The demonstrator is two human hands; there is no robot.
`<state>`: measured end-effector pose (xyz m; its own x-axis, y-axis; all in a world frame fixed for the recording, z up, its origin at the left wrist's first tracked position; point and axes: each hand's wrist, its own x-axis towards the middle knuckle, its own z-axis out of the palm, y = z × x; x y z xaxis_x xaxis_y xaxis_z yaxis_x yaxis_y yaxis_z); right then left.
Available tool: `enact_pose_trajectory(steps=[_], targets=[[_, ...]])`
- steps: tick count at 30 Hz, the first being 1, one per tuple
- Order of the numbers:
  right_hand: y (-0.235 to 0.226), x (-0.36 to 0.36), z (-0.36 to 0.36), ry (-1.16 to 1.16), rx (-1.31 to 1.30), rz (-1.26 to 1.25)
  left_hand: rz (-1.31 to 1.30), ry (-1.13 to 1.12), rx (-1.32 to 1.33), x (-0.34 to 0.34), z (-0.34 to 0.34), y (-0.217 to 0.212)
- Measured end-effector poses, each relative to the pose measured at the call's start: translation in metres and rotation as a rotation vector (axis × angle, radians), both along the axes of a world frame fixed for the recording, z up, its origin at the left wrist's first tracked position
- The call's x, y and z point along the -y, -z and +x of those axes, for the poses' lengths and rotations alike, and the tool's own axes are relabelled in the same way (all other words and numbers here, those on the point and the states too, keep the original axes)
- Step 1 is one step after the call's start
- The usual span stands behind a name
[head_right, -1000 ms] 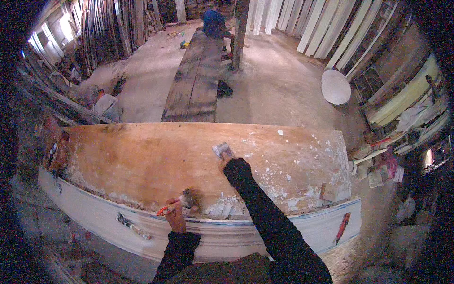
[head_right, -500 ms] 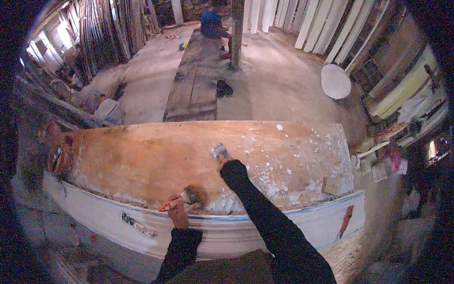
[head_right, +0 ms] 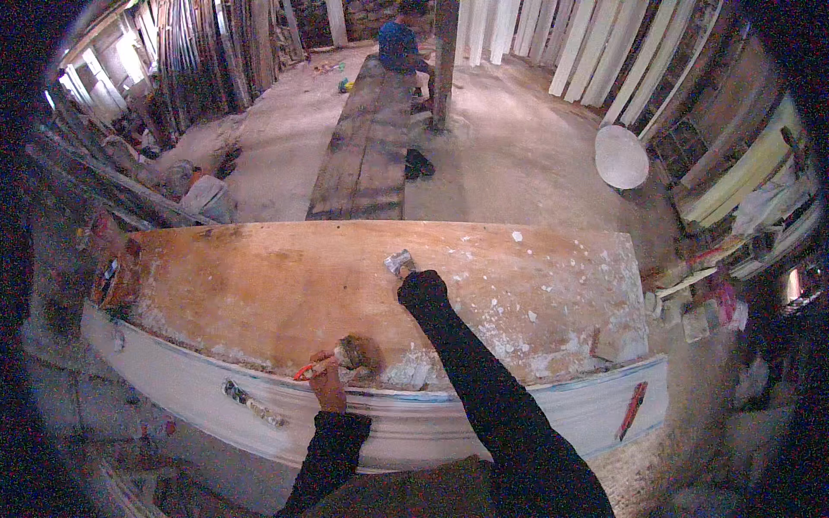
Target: The person applies a white paste to a large white wooden panel using a putty knife and a brush. They repeatedly scoop the paste from a bucket and spread it across the surface, smoothing it out.
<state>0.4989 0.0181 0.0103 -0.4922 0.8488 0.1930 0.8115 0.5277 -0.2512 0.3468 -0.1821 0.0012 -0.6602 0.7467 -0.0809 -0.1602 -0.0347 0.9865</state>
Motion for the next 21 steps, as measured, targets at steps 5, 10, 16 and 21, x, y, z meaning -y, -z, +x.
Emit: enact_pose_trajectory(steps=[5,10,16,21], targets=[[-0.011,0.03,0.011,-0.118,0.024,-0.011,-0.086,0.028,-0.093,0.004,-0.005,0.005],[-0.019,0.061,0.008,-0.022,-0.023,-0.085,-0.006,-0.02,-0.055,0.004,0.001,0.004],[0.015,-0.007,-0.033,0.034,-0.05,-0.176,-0.037,-0.011,-0.118,-0.011,-0.022,0.005],[0.041,-0.021,0.014,-0.142,0.069,-0.513,-0.085,-0.062,-0.471,-0.08,-0.108,-0.026]])
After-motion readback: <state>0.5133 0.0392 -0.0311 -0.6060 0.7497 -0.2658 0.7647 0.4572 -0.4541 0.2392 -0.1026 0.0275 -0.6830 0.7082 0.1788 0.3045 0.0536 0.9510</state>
